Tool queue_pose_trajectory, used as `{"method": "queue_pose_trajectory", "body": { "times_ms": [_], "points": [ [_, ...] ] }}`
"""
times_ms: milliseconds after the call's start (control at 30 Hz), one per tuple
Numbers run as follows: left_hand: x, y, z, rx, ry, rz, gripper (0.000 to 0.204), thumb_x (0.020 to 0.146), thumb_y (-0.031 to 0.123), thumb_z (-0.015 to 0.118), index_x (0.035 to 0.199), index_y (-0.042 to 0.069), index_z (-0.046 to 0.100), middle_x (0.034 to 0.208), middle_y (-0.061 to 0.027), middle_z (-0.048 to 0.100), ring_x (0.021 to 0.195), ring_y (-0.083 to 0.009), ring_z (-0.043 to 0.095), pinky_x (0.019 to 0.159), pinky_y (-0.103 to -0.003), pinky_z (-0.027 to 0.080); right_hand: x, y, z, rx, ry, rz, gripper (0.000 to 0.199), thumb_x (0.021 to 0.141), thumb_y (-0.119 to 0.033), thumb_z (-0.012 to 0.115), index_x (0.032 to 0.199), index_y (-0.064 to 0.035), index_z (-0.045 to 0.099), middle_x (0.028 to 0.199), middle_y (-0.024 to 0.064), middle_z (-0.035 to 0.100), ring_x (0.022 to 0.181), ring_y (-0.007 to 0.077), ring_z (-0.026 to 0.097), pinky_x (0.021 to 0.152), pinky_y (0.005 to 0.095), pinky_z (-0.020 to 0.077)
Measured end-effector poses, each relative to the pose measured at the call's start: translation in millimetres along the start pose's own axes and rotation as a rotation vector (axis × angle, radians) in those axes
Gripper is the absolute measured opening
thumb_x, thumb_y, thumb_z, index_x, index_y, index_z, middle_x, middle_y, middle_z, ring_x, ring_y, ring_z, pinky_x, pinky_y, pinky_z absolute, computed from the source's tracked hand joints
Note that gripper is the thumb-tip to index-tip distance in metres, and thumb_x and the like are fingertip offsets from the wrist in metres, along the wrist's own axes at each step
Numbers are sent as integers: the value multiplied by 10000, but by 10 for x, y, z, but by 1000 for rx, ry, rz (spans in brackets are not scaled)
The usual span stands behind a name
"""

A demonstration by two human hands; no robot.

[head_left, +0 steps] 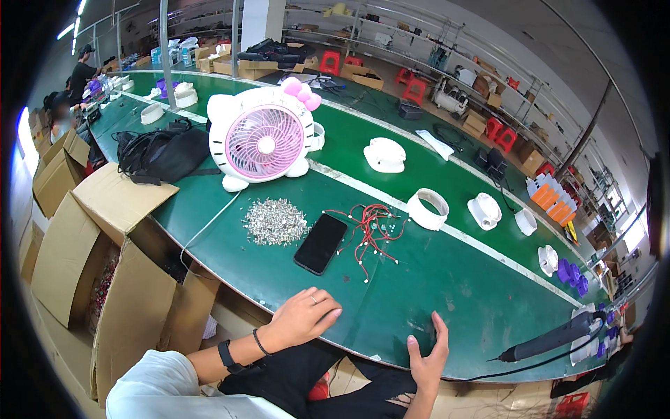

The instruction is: Assemble electrical components and screws into small plastic fan housings.

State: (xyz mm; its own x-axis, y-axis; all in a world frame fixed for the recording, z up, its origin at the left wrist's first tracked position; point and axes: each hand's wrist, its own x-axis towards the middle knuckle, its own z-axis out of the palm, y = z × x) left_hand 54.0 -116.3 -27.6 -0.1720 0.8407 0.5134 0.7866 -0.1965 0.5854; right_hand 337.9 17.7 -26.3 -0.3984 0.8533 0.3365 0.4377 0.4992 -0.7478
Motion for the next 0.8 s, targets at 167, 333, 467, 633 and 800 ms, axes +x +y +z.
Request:
{"method": "queue_pose_trajectory", "body": {
  "times_ms": [167,333,467,633,800],
  "points": [
    [-39,-38,11,52,33,8,110,961,177,663,959,68,677,927,-67,619,854,-285,604,789,-398,513,13,-1,58,-140,-21,-17,638,822,-205,789,1378,3,554,1389,226,574,1297,384,527,1106,471,396],
    [6,-15,9,64,11,11,101,947,171,672,956,70,675,928,-64,619,852,-279,608,786,-392,516,218,-255,156,-98,-91,89,442,867,-138,758,1261,-26,594,1302,132,623,1141,262,628,968,404,507],
    [-38,-100,-22,90,29,7,100,937,172,679,957,74,675,928,-63,620,844,-277,611,772,-389,516,861,-814,544,588,-195,273,333,926,-120,708,1226,-62,573,1196,85,630,1022,186,641,868,361,535],
    [-26,-92,-18,108,-2,51,101,958,181,668,981,86,693,940,-56,641,847,-268,622,767,-380,522,2169,-170,879,792,130,531,446,938,-270,711,1286,-49,541,1290,140,586,1141,235,603,909,395,527],
    [-86,-76,-8,50,3,60,113,980,193,632,995,86,662,947,-54,608,862,-259,608,777,-380,514,2757,449,945,779,83,502,609,954,-322,679,1454,-48,465,1500,151,488,1430,284,414,1144,460,381]
  ]
}}
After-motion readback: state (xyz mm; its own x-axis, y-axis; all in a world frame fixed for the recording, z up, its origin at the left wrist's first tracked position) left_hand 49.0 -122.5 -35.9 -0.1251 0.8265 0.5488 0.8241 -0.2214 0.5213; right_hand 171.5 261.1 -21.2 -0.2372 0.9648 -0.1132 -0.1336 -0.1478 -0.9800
